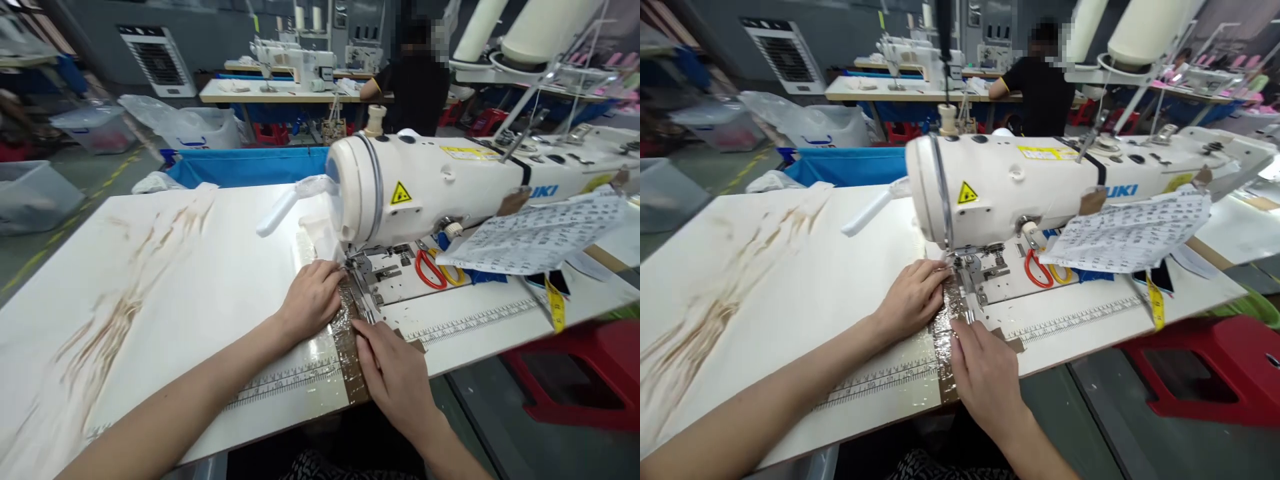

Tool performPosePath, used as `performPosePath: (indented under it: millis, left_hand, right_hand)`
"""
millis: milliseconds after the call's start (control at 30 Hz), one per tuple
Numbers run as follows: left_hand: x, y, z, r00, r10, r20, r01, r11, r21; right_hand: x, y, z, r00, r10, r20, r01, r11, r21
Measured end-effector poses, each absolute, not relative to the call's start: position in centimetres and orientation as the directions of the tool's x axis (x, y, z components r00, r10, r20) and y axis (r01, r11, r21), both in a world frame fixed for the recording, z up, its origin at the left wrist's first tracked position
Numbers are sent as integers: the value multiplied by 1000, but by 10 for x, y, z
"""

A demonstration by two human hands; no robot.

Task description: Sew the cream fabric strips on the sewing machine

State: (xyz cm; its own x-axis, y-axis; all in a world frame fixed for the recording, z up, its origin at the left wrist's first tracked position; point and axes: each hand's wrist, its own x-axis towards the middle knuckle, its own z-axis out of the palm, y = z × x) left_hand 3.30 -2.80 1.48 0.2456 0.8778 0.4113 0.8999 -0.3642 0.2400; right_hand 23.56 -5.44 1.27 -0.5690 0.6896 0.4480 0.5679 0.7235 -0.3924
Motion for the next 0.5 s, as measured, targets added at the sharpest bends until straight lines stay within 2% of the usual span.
performPosePath:
  millis: [133, 233, 300, 367, 433, 500]
  left_hand:
    - [24, -57, 37, 276, 914, 298, 889, -360, 282]
    - [4, -101, 48, 235, 939, 250, 906, -305, 293]
    - [-17, -140, 49, 86, 972, 220, 925, -159, 344]
    - [-43, -183, 46, -169, 964, 203, 908, 73, 412]
    - [-71, -226, 41, -462, 850, 253, 839, 327, 435]
    - [-97, -260, 36, -669, 656, 350, 742, 560, 369]
  right_hand:
    - [248, -50, 3, -595, 632, 496, 437, 772, -461]
    - [254, -46, -6, -559, 688, 463, 481, 724, -494]
    - [256, -44, -13, -528, 732, 430, 534, 680, -503]
    - [256, -42, -18, -505, 756, 416, 555, 654, -514]
    - [256, -41, -20, -500, 765, 407, 563, 644, -518]
    - [257, -39, -21, -514, 758, 400, 570, 651, -502]
